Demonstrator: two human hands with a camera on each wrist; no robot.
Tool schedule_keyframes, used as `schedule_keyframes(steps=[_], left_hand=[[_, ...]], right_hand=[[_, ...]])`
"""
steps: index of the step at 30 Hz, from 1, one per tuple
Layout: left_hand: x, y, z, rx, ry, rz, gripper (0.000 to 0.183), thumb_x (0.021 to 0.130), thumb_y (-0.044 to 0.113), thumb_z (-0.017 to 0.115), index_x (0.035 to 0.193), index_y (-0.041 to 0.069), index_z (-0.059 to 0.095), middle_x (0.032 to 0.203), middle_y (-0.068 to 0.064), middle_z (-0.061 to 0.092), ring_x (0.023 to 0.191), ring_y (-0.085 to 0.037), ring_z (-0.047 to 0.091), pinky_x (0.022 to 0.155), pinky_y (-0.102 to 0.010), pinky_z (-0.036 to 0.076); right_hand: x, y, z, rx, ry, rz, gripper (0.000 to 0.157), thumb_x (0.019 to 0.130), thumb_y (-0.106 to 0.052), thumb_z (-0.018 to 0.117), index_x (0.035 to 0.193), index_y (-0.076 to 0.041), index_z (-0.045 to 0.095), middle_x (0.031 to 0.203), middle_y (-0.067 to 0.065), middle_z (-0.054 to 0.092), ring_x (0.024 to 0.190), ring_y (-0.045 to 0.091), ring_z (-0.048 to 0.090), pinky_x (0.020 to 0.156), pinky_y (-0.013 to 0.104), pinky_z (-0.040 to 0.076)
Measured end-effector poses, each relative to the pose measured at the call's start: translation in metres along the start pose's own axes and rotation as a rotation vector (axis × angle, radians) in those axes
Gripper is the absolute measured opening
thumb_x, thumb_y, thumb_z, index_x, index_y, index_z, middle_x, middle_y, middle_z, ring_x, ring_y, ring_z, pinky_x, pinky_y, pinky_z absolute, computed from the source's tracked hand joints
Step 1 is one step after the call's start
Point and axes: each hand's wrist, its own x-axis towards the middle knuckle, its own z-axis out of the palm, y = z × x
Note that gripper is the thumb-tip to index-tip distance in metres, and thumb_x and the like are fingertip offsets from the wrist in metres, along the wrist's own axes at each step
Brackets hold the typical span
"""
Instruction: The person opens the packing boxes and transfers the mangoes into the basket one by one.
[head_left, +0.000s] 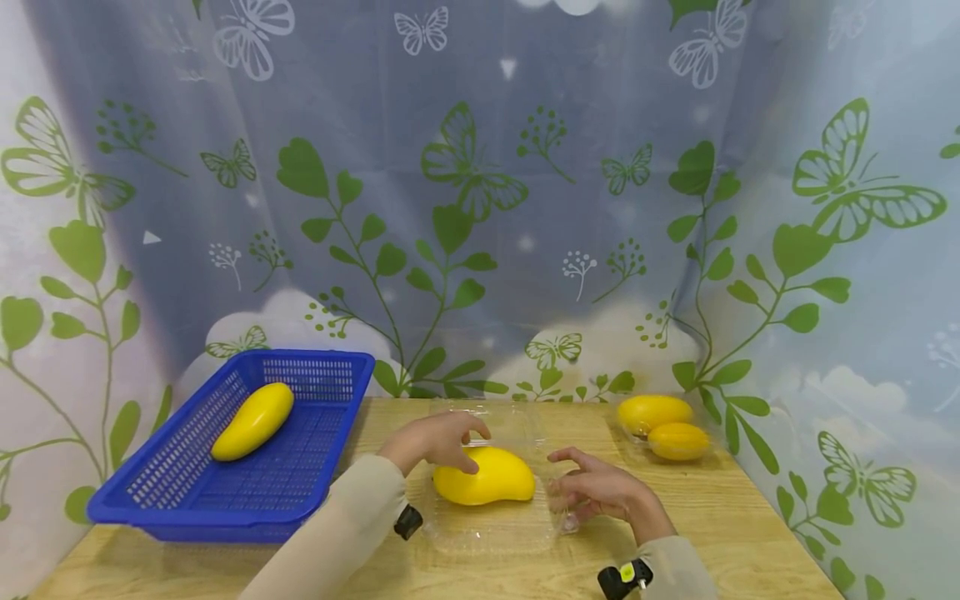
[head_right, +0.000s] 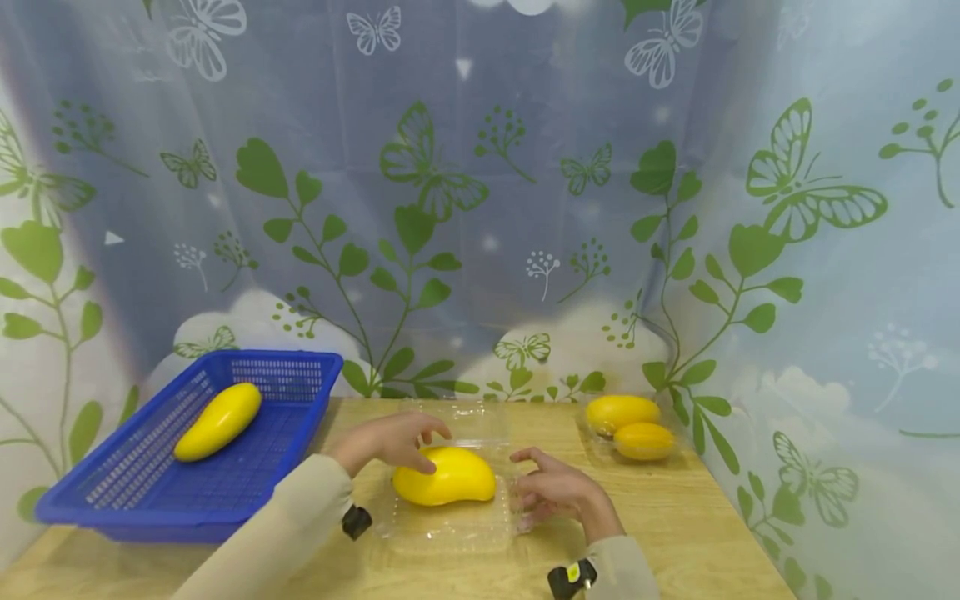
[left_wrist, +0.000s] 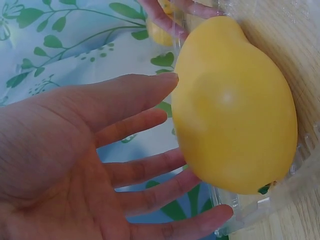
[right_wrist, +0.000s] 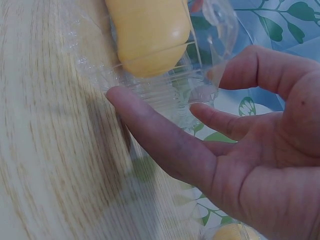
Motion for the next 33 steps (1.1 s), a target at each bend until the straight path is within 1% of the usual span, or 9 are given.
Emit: schedule_keyframes(steps=[4,7,11,13,16,20,28,33], left_hand=[[0.002,0.001,0.001,-0.023,-0.020,-0.033,0.052,0.090,0.022,0.081,0.139,0.021,0.062,0.138,-0.017,0.064,0.106,-0.027,0.068,0.075,-0.043,0.061],[0.004,0.001,0.002,-0.026,-0.024,-0.045,0.050,0.090,0.023,0.081,0.137,0.023,0.064,0.138,-0.017,0.064,0.103,-0.026,0.068,0.073,-0.045,0.061],[0.006,0.001,0.004,-0.003,-0.019,-0.046,0.049,0.089,0.024,0.082,0.135,0.022,0.065,0.136,-0.013,0.065,0.111,-0.026,0.067,0.074,-0.047,0.062],[0.007,0.001,0.005,0.011,-0.014,-0.048,0.050,0.089,0.025,0.082,0.136,0.021,0.065,0.136,-0.011,0.065,0.116,-0.027,0.066,0.076,-0.046,0.061],[0.009,0.002,0.006,0.032,-0.001,-0.050,0.051,0.089,0.026,0.082,0.136,0.019,0.065,0.138,-0.007,0.065,0.119,-0.026,0.065,0.088,-0.046,0.059],[0.011,0.005,0.007,0.050,0.016,-0.058,0.051,0.087,0.027,0.084,0.134,0.018,0.066,0.141,-0.005,0.063,0.121,-0.026,0.064,0.104,-0.048,0.053],[0.010,0.009,0.010,0.046,0.024,-0.083,0.056,0.083,0.029,0.088,0.133,0.017,0.067,0.148,-0.006,0.058,0.135,-0.029,0.055,0.110,-0.051,0.049],[0.009,0.011,0.012,0.054,0.018,-0.095,0.056,0.080,0.032,0.090,0.130,0.020,0.069,0.147,-0.004,0.058,0.133,-0.028,0.056,0.108,-0.051,0.050]], right_hand=[[0.001,0.001,0.000,0.001,-0.001,-0.003,0.067,0.102,-0.013,0.052,0.158,0.001,0.019,0.142,0.033,0.055,0.110,0.032,0.072,0.070,0.033,0.063],[0.001,0.001,0.000,0.001,0.000,-0.002,0.066,0.102,-0.013,0.053,0.158,0.001,0.019,0.142,0.033,0.055,0.109,0.032,0.072,0.070,0.033,0.063],[0.001,0.001,0.000,0.000,0.000,0.001,0.067,0.102,-0.013,0.052,0.158,0.001,0.019,0.142,0.033,0.055,0.108,0.031,0.072,0.071,0.033,0.063],[0.001,0.001,0.000,-0.002,0.001,0.001,0.067,0.102,-0.013,0.053,0.158,0.001,0.019,0.142,0.033,0.055,0.108,0.030,0.073,0.071,0.034,0.063],[0.001,0.001,0.000,0.001,-0.002,0.002,0.067,0.102,-0.013,0.052,0.158,0.001,0.019,0.142,0.033,0.055,0.107,0.030,0.073,0.071,0.033,0.063],[0.001,0.001,0.000,0.003,-0.007,-0.002,0.067,0.102,-0.012,0.052,0.158,0.002,0.018,0.142,0.034,0.054,0.109,0.030,0.072,0.071,0.033,0.063],[0.002,0.003,-0.001,0.009,0.005,0.000,0.066,0.101,-0.011,0.053,0.158,0.000,0.020,0.142,0.032,0.054,0.110,0.031,0.072,0.070,0.033,0.064],[0.003,0.004,-0.001,0.007,0.006,0.002,0.066,0.101,-0.011,0.052,0.158,0.000,0.020,0.143,0.033,0.054,0.112,0.033,0.071,0.070,0.034,0.064]])
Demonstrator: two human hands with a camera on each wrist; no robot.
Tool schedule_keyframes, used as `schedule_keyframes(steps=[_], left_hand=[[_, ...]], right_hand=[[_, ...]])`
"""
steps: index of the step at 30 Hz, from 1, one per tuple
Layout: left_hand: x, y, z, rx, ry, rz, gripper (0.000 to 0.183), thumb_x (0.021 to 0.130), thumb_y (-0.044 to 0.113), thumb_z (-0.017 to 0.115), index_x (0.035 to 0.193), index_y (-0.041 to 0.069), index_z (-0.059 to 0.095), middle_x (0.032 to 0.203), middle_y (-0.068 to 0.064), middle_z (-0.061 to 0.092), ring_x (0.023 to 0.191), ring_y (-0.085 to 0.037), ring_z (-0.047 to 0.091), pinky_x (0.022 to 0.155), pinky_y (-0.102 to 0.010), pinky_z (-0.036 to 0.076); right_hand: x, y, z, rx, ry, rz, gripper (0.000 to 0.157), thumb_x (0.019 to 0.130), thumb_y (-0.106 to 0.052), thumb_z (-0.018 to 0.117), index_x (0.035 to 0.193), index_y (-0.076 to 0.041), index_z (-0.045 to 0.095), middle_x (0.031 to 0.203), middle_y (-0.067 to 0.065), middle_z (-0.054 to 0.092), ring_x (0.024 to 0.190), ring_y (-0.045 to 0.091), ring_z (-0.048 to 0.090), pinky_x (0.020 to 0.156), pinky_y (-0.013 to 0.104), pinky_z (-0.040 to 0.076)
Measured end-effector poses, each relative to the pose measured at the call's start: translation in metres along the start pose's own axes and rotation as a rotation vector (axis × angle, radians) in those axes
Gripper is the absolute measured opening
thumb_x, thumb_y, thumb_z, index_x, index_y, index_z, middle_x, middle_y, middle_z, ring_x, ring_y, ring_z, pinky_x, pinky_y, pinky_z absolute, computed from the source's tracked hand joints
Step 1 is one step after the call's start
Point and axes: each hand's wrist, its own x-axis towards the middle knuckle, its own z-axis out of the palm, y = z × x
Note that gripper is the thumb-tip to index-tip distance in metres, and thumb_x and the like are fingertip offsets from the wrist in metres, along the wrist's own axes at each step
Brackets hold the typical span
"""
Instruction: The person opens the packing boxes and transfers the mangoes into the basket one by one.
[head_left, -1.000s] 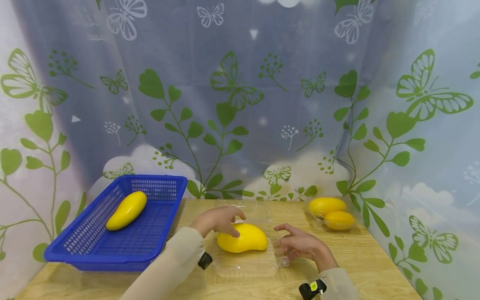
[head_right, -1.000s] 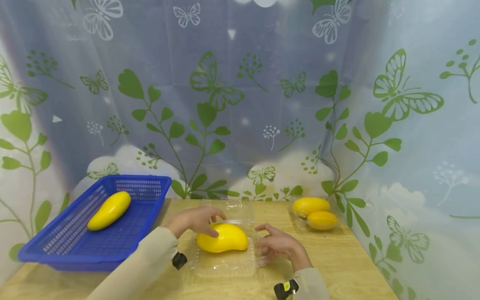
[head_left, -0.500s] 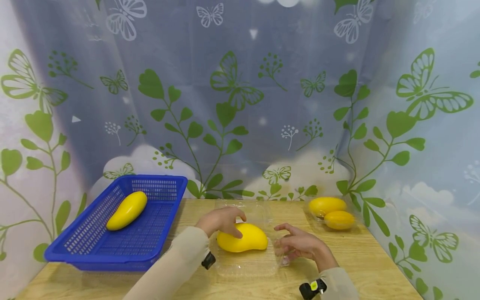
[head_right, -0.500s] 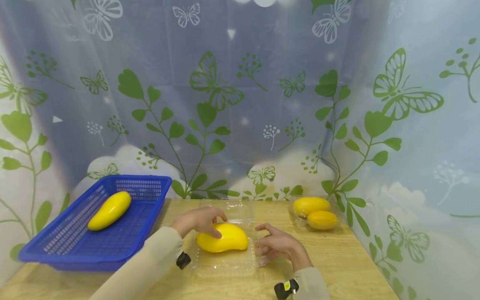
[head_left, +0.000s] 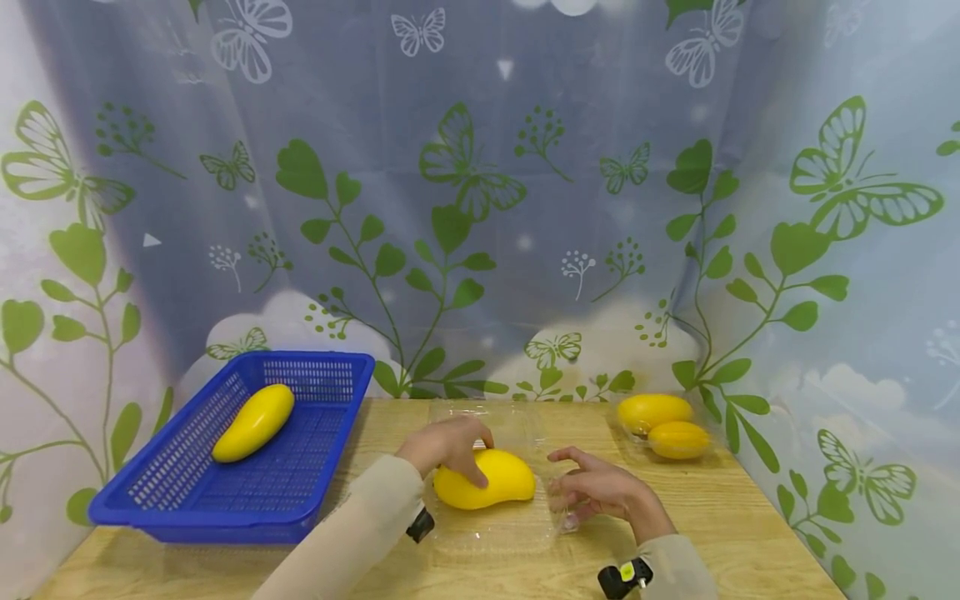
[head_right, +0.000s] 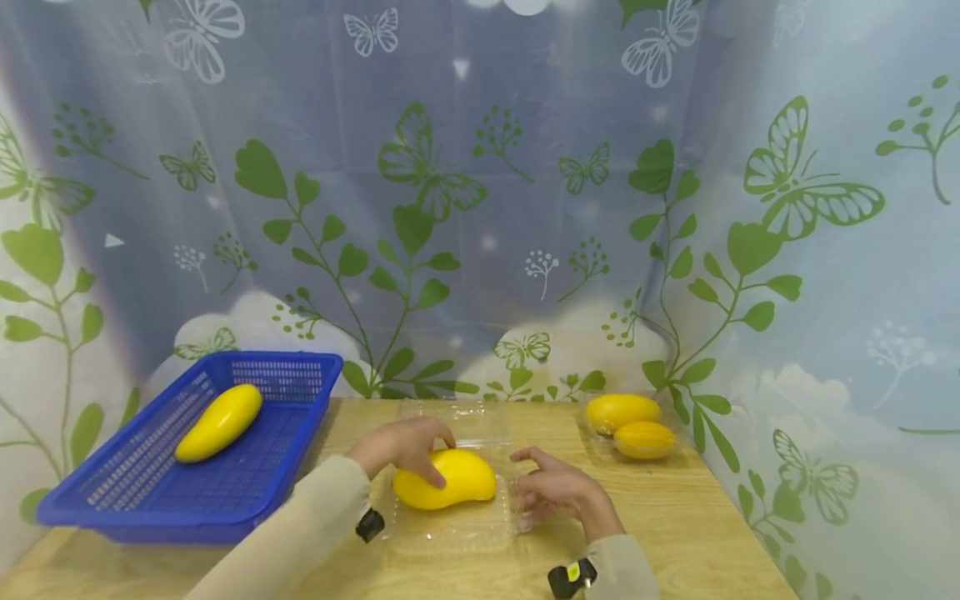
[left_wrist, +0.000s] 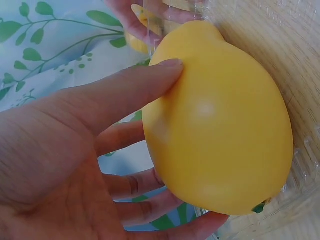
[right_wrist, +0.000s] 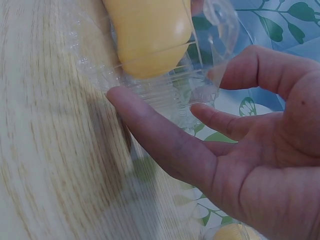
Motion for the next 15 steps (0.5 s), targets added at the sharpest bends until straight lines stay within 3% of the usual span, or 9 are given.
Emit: schedule_keyframes(steps=[10,15], left_hand=[[-0.0002,0.0025,0.0032,0.045,-0.030,0.018,0.052,0.080,0.032,0.090,0.125,0.024,0.065,0.146,-0.005,0.058,0.124,-0.025,0.059,0.099,-0.048,0.054],[0.0000,0.0044,0.0041,0.059,-0.039,0.028,0.055,0.080,0.032,0.090,0.129,0.026,0.064,0.148,-0.004,0.058,0.130,-0.027,0.058,0.104,-0.050,0.052]], right_hand=[[0.0004,0.0000,0.0002,-0.004,-0.002,-0.002,0.066,0.102,-0.013,0.053,0.158,0.000,0.020,0.139,0.031,0.058,0.104,0.029,0.073,0.069,0.033,0.064],[0.0003,-0.0006,0.0004,-0.005,0.005,0.000,0.066,0.102,-0.013,0.053,0.158,0.001,0.020,0.138,0.031,0.058,0.104,0.029,0.073,0.070,0.034,0.064]])
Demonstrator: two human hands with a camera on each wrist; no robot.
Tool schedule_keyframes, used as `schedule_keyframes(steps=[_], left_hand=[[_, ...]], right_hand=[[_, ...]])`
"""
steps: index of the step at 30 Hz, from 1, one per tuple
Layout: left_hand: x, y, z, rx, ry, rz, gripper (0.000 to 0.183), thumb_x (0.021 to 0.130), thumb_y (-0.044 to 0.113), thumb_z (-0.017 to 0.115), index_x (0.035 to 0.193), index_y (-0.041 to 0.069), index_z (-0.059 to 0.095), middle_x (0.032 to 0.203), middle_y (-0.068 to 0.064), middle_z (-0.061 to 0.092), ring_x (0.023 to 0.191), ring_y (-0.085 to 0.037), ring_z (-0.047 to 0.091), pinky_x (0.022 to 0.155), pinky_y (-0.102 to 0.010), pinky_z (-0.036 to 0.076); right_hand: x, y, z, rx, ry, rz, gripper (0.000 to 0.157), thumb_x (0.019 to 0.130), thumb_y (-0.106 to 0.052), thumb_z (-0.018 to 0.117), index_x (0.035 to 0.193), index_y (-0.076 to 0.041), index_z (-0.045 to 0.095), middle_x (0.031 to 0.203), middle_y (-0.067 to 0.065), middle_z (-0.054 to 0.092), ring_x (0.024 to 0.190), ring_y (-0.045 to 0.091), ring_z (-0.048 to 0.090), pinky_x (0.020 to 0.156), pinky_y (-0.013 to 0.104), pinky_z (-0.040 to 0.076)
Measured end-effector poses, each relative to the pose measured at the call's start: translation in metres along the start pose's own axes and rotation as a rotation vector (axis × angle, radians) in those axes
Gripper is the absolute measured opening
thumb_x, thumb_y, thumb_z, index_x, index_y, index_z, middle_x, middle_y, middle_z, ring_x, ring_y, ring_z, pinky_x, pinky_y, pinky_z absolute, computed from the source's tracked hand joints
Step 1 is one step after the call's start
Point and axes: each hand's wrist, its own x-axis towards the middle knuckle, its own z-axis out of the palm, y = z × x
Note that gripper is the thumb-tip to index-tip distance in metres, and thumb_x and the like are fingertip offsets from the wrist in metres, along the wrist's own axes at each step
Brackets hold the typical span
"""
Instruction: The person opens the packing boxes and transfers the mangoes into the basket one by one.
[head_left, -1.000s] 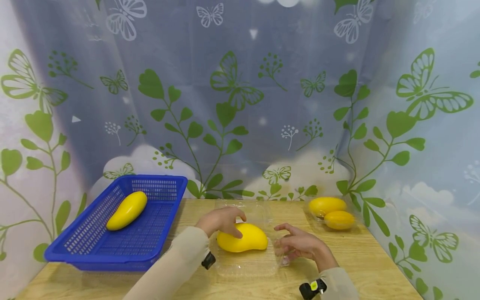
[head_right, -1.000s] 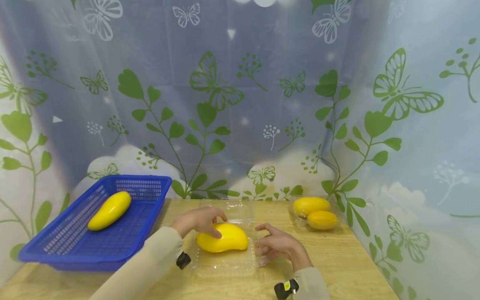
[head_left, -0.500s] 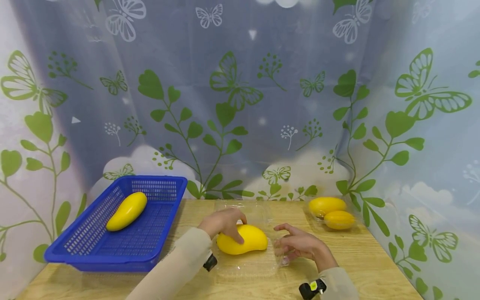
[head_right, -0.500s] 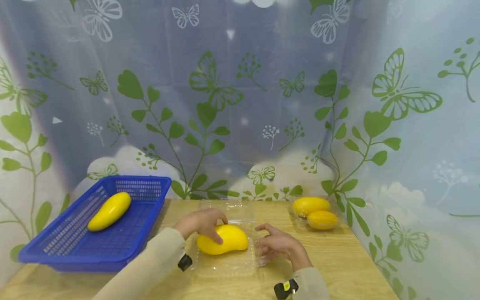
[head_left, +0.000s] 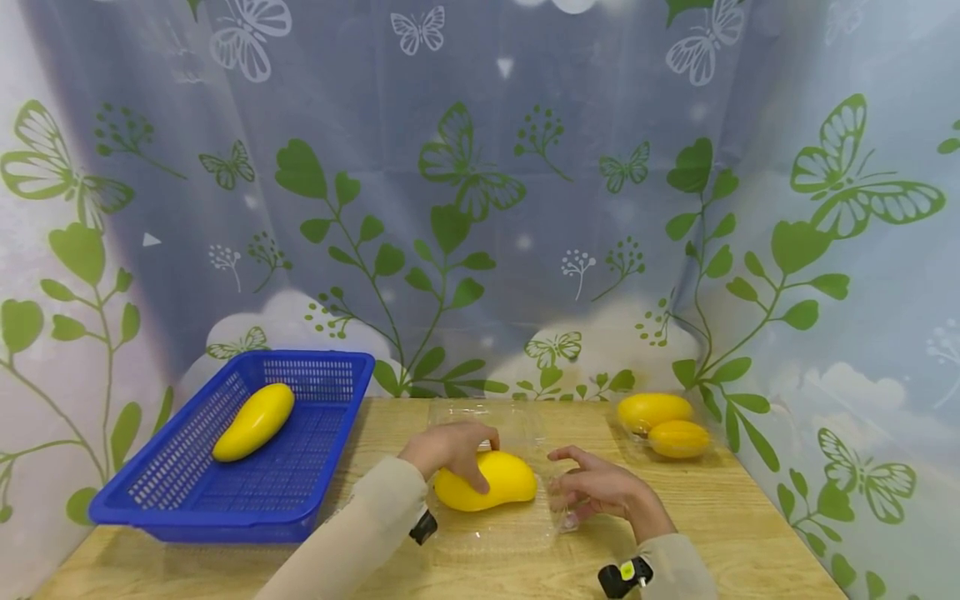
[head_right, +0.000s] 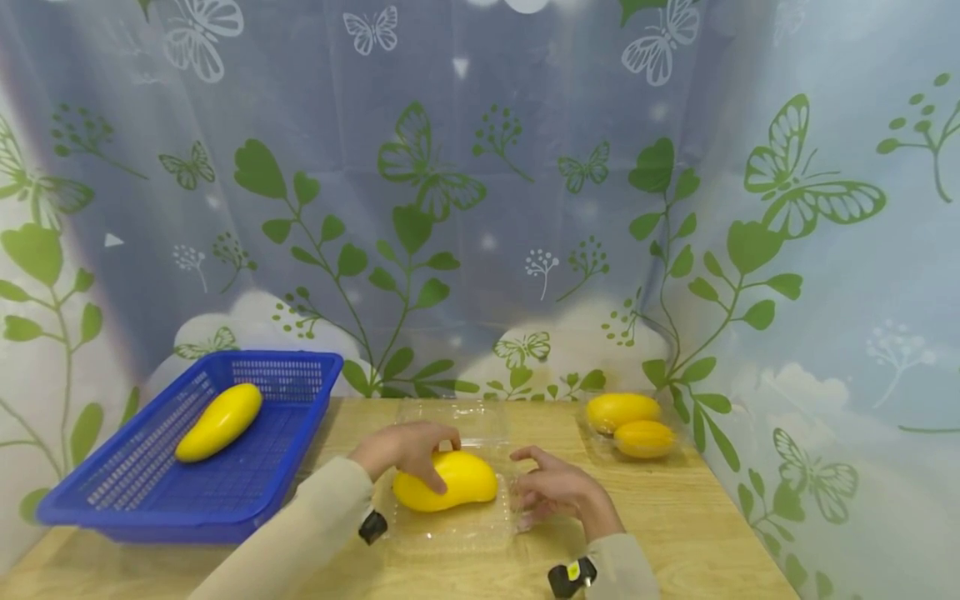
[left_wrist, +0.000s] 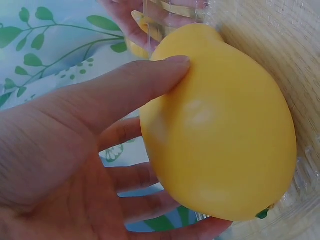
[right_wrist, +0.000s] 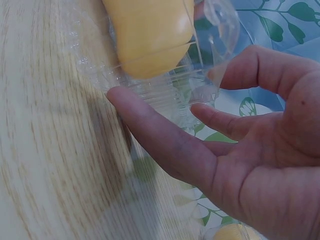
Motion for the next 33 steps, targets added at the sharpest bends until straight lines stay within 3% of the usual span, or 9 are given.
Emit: schedule_keyframes(steps=[7,14,27,33], left_hand=[[0.001,0.002,0.003,0.040,-0.031,-0.013,0.066,0.082,0.036,0.088,0.141,0.034,0.060,0.153,0.002,0.056,0.142,-0.027,0.051,0.114,-0.058,0.044],[0.000,0.004,0.001,0.060,-0.062,0.043,0.069,0.085,0.034,0.085,0.147,0.035,0.055,0.155,0.004,0.053,0.144,-0.025,0.050,0.116,-0.054,0.044],[-0.018,0.011,-0.015,0.111,-0.014,0.120,0.072,0.084,0.034,0.086,0.148,0.033,0.053,0.148,0.002,0.059,0.132,-0.022,0.058,0.109,-0.049,0.049],[-0.030,0.013,-0.019,0.120,0.006,0.153,0.076,0.085,0.033,0.085,0.152,0.032,0.049,0.148,0.001,0.059,0.129,-0.021,0.059,0.107,-0.047,0.051]], right_hand=[[0.000,0.001,-0.001,-0.001,0.000,0.001,0.066,0.102,-0.013,0.053,0.157,0.001,0.020,0.136,0.030,0.059,0.103,0.028,0.073,0.070,0.033,0.064],[0.000,0.000,0.000,0.000,0.002,0.006,0.067,0.101,-0.013,0.054,0.158,0.000,0.020,0.136,0.030,0.058,0.100,0.027,0.073,0.070,0.035,0.064],[0.000,-0.001,0.000,-0.004,-0.007,-0.003,0.067,0.102,-0.013,0.054,0.157,0.000,0.021,0.127,0.027,0.061,0.095,0.023,0.073,0.073,0.036,0.065],[0.000,-0.001,0.000,-0.007,0.002,-0.003,0.067,0.101,-0.014,0.055,0.157,0.000,0.021,0.128,0.028,0.060,0.100,0.028,0.073,0.072,0.037,0.065]])
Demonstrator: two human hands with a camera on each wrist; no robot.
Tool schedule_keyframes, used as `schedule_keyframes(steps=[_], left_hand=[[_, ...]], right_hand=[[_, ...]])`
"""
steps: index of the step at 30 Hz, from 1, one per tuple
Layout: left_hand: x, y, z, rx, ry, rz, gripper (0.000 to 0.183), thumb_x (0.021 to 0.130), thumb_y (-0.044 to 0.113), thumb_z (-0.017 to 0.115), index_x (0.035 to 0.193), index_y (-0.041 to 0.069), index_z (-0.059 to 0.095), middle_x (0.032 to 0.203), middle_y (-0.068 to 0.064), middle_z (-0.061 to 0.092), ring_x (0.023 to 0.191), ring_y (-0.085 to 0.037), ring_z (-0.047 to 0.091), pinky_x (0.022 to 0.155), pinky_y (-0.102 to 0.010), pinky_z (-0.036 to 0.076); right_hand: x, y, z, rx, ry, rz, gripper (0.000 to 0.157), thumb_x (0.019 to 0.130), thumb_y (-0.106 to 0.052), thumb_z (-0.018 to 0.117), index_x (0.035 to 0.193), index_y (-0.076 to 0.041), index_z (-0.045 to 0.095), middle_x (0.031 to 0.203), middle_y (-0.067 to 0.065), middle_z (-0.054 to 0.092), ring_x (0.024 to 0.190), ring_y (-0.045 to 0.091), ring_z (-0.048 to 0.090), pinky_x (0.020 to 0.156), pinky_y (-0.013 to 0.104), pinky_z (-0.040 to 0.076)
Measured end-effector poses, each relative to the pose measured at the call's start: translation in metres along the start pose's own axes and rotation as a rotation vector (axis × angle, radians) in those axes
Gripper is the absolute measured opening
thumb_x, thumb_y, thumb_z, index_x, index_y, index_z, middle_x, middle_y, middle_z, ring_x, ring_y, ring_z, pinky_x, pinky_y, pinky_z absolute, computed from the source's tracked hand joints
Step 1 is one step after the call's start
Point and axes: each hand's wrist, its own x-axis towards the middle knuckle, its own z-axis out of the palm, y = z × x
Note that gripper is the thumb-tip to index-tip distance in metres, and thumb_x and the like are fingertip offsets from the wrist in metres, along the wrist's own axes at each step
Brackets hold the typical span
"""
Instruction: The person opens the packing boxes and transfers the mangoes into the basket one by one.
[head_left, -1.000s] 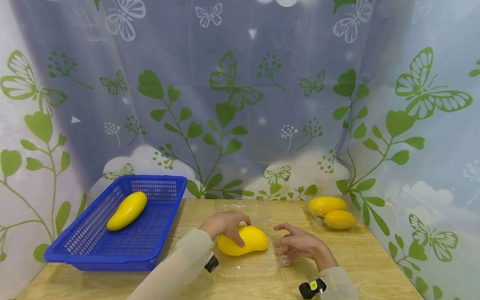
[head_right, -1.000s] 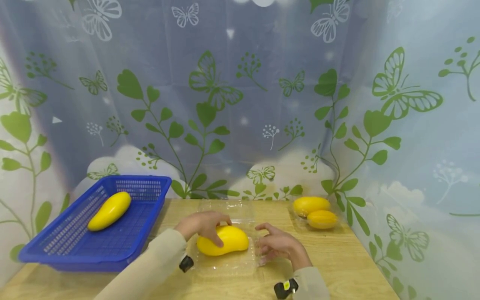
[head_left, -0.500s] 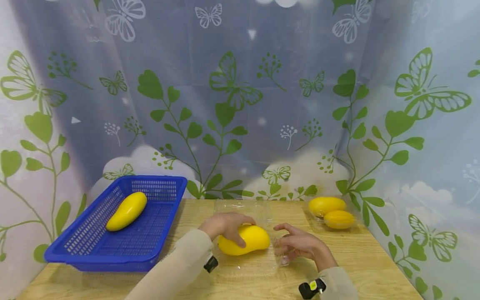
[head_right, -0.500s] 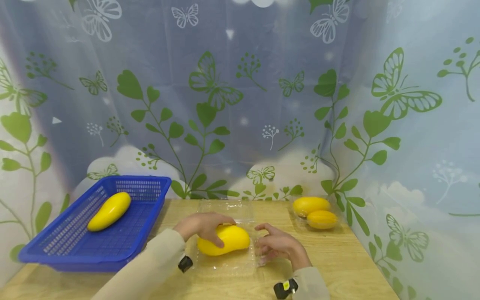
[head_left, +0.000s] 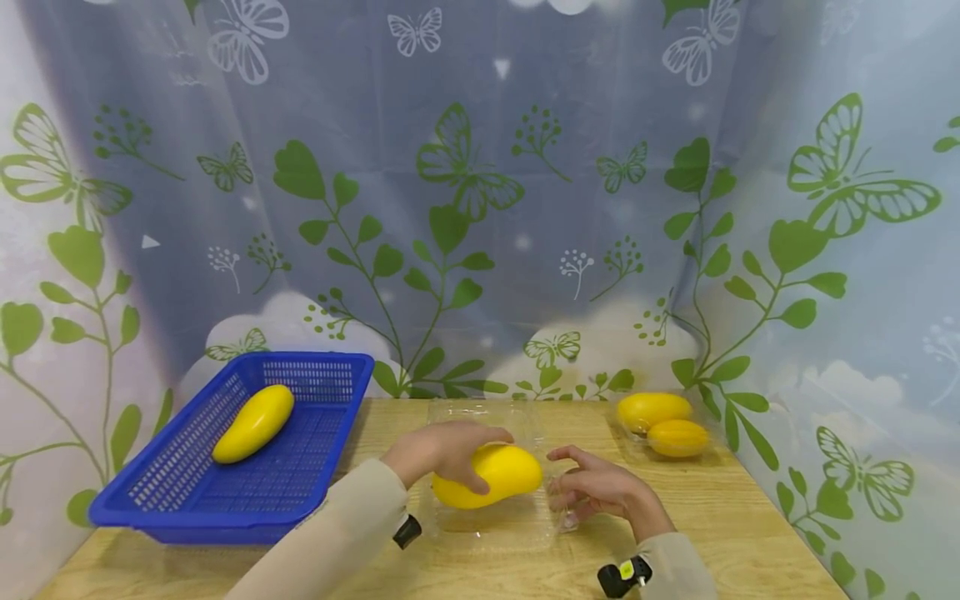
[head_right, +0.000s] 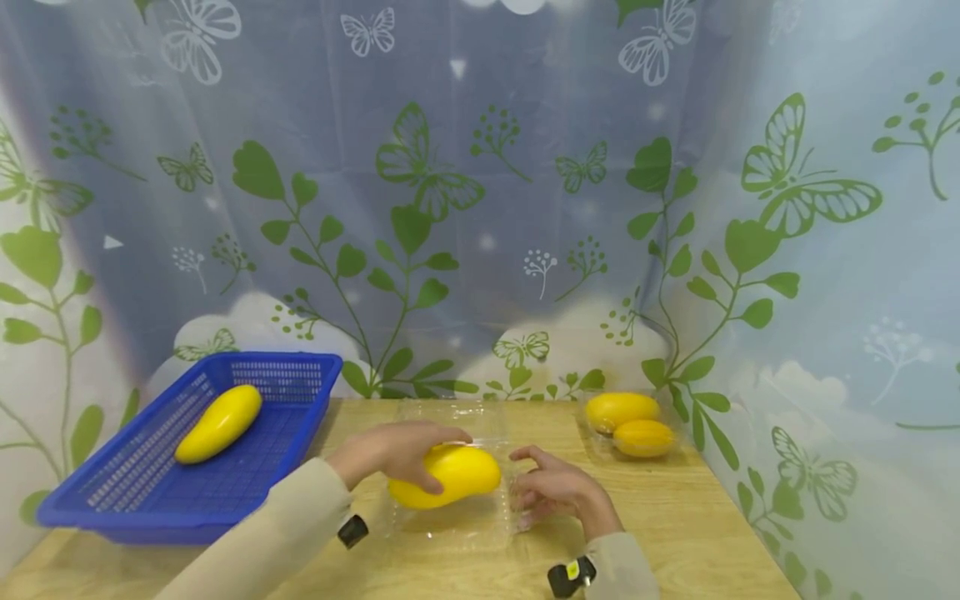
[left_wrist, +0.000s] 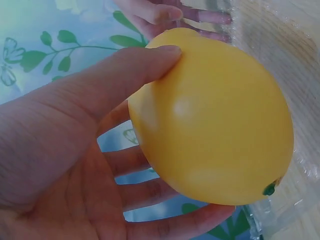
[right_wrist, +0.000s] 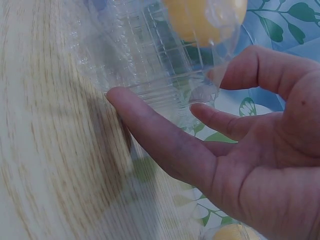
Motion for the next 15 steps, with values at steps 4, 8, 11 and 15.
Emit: schedule_keyframes(steps=[4,8,11,15], left_hand=[[-0.008,0.001,-0.004,-0.002,0.008,0.032,0.074,0.086,0.032,0.084,0.151,0.030,0.050,0.148,0.001,0.059,0.130,-0.022,0.059,0.108,-0.048,0.051],[-0.015,0.001,-0.007,0.005,0.015,0.055,0.073,0.087,0.032,0.083,0.151,0.030,0.050,0.149,0.002,0.059,0.132,-0.022,0.058,0.109,-0.048,0.050],[-0.019,0.001,-0.008,0.010,0.025,0.059,0.073,0.087,0.031,0.084,0.152,0.030,0.050,0.150,0.003,0.058,0.135,-0.022,0.057,0.112,-0.048,0.049],[-0.025,-0.001,-0.011,0.007,0.041,0.054,0.073,0.087,0.029,0.084,0.152,0.029,0.050,0.151,0.002,0.058,0.135,-0.023,0.056,0.112,-0.050,0.048]], right_hand=[[0.000,0.000,0.000,-0.002,0.001,-0.004,0.066,0.101,-0.013,0.055,0.157,0.001,0.021,0.130,0.029,0.060,0.102,0.030,0.074,0.072,0.037,0.065],[-0.001,-0.001,0.001,-0.006,-0.006,-0.010,0.067,0.101,-0.012,0.055,0.157,0.002,0.020,0.127,0.028,0.062,0.098,0.028,0.074,0.072,0.036,0.065],[-0.001,-0.001,0.001,-0.004,-0.008,-0.013,0.068,0.101,-0.012,0.054,0.157,0.002,0.020,0.125,0.028,0.063,0.095,0.026,0.074,0.071,0.036,0.065],[-0.001,-0.001,0.000,-0.010,-0.006,-0.015,0.067,0.101,-0.011,0.054,0.157,0.002,0.020,0.127,0.028,0.063,0.094,0.024,0.074,0.072,0.036,0.065]])
